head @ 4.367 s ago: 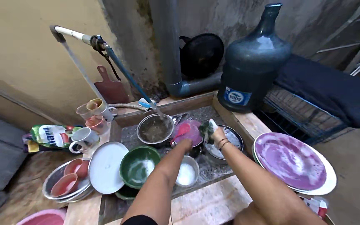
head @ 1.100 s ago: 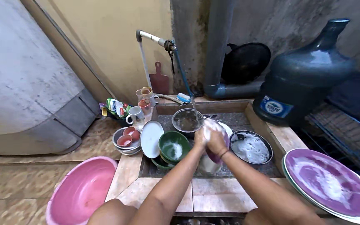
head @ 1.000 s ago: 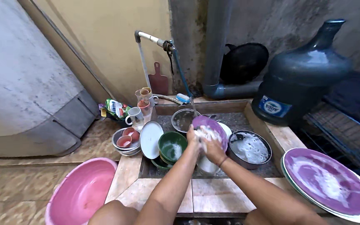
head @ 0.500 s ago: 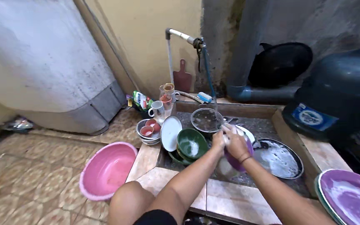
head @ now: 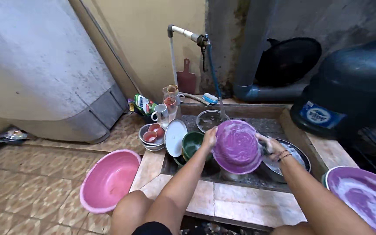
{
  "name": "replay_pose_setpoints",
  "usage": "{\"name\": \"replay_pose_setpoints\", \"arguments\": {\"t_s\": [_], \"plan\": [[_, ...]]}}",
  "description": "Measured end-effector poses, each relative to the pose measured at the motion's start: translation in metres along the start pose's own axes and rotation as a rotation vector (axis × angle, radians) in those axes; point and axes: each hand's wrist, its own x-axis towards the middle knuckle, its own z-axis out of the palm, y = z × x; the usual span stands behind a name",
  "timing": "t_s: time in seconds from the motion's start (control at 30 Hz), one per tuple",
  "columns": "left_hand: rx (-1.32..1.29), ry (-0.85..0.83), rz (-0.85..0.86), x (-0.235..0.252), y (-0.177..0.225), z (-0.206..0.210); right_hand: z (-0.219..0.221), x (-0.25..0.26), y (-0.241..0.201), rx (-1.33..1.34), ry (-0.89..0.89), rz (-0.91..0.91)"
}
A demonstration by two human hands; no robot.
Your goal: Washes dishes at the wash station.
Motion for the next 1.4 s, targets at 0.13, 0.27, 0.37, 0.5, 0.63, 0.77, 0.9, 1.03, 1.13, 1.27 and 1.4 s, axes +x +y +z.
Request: {"name": "replay_pose_setpoints", "arguments": {"t_s": [0.13,0.27,0.37,0.5,0.63,0.77,0.9,1.03,1.13,1.27,1.4], "plan": [[0.344,0.075,0.122,0.021,0.003,-0.003,0.013,-0.038,-0.035,-0.124,-0.164,-0.25],[-0.213,-0.142,-0.207,-0.004,0.029,0.029,0.041,-0.046,-0.031,-0.68,-0.251,-0.663],[-0.271,-0.113,-0.303,-0.025,0.029,0.032,0.066,-0.053,-0.004,-0.882,-0.473,-0.629],[-0.203,-0.08,-0.336,-0.037,0.001,0.038,0.065,-0.039,0.026,-1.025,-0.564,-0.419],[-0.191,-0.105,-0.321,-0.052,-0.018,0.043,0.08,-0.001,0.043,-1.156,-0.32,-0.395],[-0.194,0.05,-0.22,-0.034,-0.027,0.03,0.075,-0.029,0.051,-0.872,-0.619,-0.467],[-0.206,-0.023,-0.231,-0.028,-0.017,-0.006,0.039,0.001,0.047,-1.326,-0.398,-0.662],[-0.215,-0.203,-0.242,-0.033,-0.018,0.007,0.059,0.008,0.032,-1.285,-0.22,-0.635],[-0.225,-0.14,-0.222,-0.026,-0.022,0.01,0.078,-0.019,0.045,-1.088,-0.49,-0.634],[-0.102,-0.168,-0.206,-0.022,-0.005,-0.027,0.04,-0.003,0.051,-1.307,-0.448,-0.765],[0.163,-0.478,-0.191,-0.022,0.015,-0.03,0.039,0.017,0.027,-1.344,-0.086,-0.97]]}}
